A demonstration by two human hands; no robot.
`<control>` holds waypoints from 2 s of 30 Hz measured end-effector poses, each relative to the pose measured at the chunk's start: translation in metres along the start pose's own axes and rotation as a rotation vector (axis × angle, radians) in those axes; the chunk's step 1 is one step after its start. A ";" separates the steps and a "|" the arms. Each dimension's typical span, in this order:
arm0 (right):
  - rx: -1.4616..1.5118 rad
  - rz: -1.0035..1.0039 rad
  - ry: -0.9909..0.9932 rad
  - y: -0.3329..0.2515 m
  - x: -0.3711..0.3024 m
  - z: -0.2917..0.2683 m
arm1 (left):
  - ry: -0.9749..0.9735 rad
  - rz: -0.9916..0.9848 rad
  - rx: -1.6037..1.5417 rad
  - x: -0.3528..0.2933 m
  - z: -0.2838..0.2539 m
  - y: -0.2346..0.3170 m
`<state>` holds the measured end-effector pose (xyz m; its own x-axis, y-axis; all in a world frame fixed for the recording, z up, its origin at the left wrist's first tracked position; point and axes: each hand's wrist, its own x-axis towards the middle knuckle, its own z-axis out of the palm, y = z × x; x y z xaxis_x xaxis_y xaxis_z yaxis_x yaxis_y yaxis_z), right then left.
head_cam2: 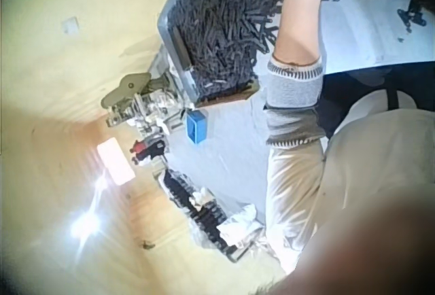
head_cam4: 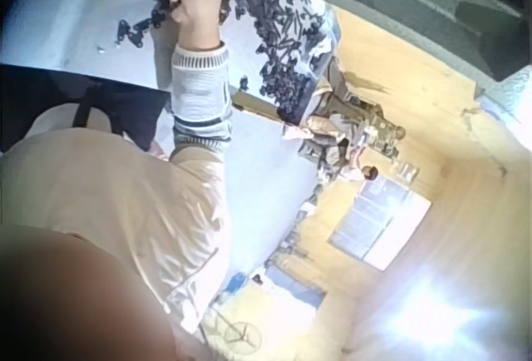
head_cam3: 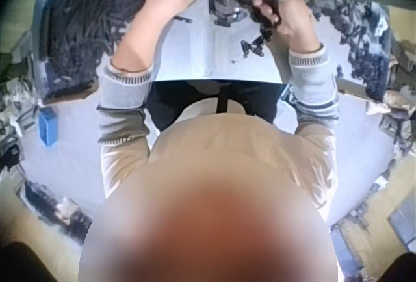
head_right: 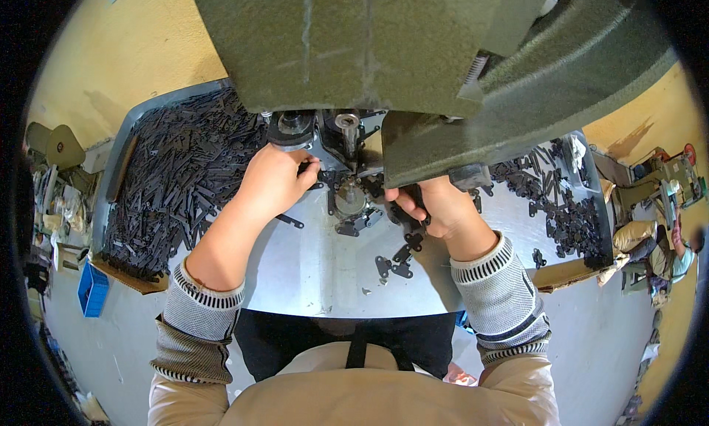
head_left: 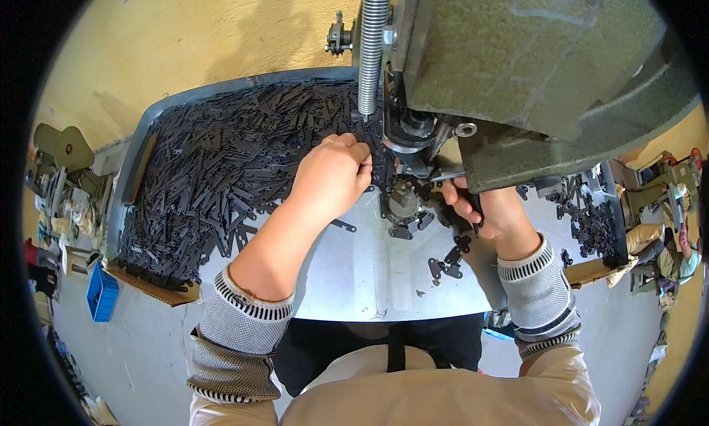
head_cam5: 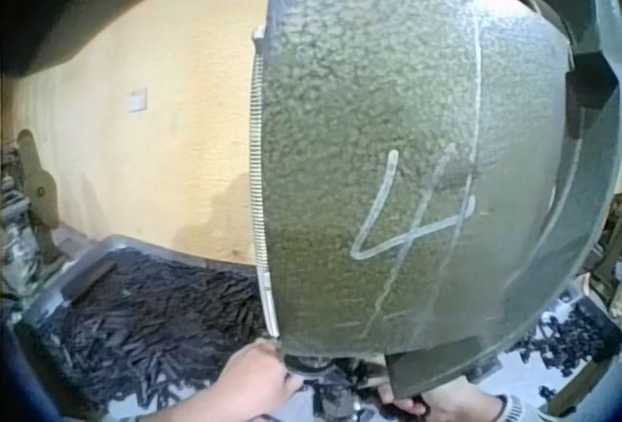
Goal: The person repeatedly picks small black metal hardware pieces from a bin and places them into a press or fixture on the workbench. The person handles the pieces one at a time, aligns them under the machine, and then removes the processed pieces, continuing the cycle throughout the clip.
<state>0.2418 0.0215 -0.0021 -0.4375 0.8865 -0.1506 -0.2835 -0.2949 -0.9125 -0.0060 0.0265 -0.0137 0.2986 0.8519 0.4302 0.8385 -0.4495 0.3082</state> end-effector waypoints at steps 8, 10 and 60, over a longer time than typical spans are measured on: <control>-0.069 0.121 0.011 -0.004 -0.001 0.008 | -0.120 -0.344 -0.516 -0.001 -0.018 0.005; -0.074 0.101 0.005 -0.004 -0.004 0.011 | -0.136 -0.315 -0.815 -0.004 -0.023 0.008; -1.103 -0.682 0.192 0.016 -0.003 0.011 | -0.478 -0.654 -1.056 -0.009 -0.025 0.019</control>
<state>0.2296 0.0098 -0.0123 -0.3311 0.8039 0.4941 0.4846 0.5941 -0.6420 -0.0045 0.0031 0.0098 0.2911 0.9017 -0.3198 0.1988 0.2700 0.9421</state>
